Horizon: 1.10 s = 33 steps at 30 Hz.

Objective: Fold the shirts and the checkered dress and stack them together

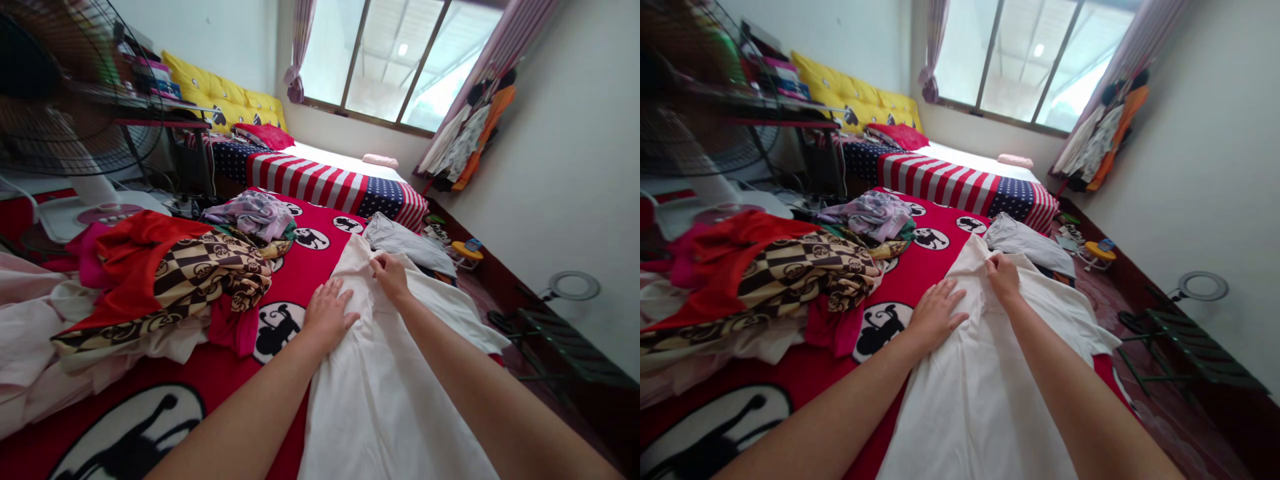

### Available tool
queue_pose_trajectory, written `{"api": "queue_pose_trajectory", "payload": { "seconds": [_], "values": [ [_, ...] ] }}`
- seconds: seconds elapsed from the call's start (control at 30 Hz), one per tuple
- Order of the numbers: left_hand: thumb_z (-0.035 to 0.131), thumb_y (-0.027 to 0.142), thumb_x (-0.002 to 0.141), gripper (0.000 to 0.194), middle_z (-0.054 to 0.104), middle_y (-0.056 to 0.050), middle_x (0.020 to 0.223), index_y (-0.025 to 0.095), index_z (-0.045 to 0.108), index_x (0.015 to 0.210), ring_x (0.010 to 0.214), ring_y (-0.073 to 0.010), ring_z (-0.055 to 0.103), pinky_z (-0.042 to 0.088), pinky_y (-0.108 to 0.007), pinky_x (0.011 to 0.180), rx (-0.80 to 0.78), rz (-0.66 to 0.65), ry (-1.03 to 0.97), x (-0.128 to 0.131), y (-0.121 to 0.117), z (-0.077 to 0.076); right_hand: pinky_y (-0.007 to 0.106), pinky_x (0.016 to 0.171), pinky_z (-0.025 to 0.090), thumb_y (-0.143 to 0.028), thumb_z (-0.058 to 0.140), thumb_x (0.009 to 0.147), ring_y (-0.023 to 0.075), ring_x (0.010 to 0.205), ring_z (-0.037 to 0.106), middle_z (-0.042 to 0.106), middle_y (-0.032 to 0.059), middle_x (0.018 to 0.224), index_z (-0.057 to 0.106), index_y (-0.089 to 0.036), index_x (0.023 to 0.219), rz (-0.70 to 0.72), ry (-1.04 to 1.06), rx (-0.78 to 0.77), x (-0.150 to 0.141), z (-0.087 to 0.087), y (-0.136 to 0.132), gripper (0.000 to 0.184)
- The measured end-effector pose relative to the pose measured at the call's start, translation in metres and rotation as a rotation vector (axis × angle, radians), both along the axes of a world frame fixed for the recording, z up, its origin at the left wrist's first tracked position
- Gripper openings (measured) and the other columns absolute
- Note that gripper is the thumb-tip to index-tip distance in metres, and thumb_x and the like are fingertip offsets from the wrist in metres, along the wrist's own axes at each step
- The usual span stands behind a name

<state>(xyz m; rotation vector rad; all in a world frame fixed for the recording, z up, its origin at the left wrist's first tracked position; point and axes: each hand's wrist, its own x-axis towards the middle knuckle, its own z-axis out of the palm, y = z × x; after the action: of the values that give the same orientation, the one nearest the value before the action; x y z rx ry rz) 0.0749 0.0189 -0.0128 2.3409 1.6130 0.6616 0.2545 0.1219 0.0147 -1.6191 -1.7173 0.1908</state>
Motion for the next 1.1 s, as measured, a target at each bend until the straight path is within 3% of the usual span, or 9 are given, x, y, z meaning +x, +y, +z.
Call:
{"api": "queue_pose_trajectory", "payload": {
  "seconds": [0.37,0.5,0.6,0.8,0.93,1.1],
  "values": [
    [0.053,0.050,0.087,0.051,0.036,-0.005,0.150,0.027,0.050,0.132,0.139,-0.0241,0.028,0.022,-0.041,0.115,0.010,0.018,-0.027,0.000,0.000,-0.002,0.027,0.048,0.049,-0.040,0.046,0.081,0.0175,0.050,0.061,0.062,0.0031,0.055,0.058,-0.019,0.071,-0.071,0.338,-0.079,-0.026,-0.005,0.057,0.026],
    [0.054,0.050,0.086,0.052,0.036,-0.006,0.150,0.027,0.050,0.132,0.139,-0.0243,0.028,0.022,-0.041,0.115,0.007,0.019,-0.033,0.001,0.000,-0.001,0.028,0.049,0.046,-0.045,0.048,0.080,0.0170,0.050,0.059,0.063,0.0040,0.060,0.060,-0.018,0.073,-0.093,0.275,-0.075,-0.020,-0.002,0.054,0.031],
    [0.053,0.050,0.087,0.052,0.035,-0.007,0.150,0.026,0.050,0.133,0.140,-0.0241,0.028,0.021,-0.041,0.115,0.001,0.017,-0.034,0.001,-0.001,0.001,0.029,0.057,0.045,-0.051,0.060,0.071,0.0176,0.058,0.059,0.064,0.0033,0.064,0.063,-0.018,0.072,-0.071,0.152,-0.053,-0.015,0.000,0.043,0.033],
    [0.054,0.049,0.086,0.052,0.035,-0.006,0.151,0.026,0.050,0.133,0.139,-0.0253,0.028,0.022,-0.042,0.115,-0.024,0.021,-0.031,0.000,-0.002,0.004,0.027,0.061,0.038,-0.033,0.072,0.059,0.0167,0.061,0.055,0.063,-0.0005,0.063,0.070,-0.022,0.073,-0.039,-0.005,-0.109,-0.020,-0.004,0.030,0.018],
    [0.054,0.049,0.086,0.052,0.035,-0.006,0.151,0.026,0.050,0.133,0.140,-0.0245,0.027,0.021,-0.042,0.115,-0.015,0.014,-0.038,0.001,-0.001,0.003,0.026,0.057,0.037,-0.031,0.071,0.058,0.0165,0.061,0.056,0.064,0.0000,0.062,0.071,-0.022,0.066,-0.086,0.039,-0.163,-0.022,-0.008,0.037,0.013],
    [0.054,0.050,0.086,0.052,0.036,-0.006,0.150,0.026,0.051,0.132,0.140,-0.0246,0.028,0.022,-0.043,0.115,-0.006,0.017,-0.051,0.001,-0.001,0.000,0.023,0.045,0.035,-0.032,0.066,0.061,0.0122,0.043,0.048,0.055,-0.0027,0.046,0.070,-0.016,0.070,-0.168,0.246,-0.203,-0.016,-0.007,0.044,0.019]
  ]
}}
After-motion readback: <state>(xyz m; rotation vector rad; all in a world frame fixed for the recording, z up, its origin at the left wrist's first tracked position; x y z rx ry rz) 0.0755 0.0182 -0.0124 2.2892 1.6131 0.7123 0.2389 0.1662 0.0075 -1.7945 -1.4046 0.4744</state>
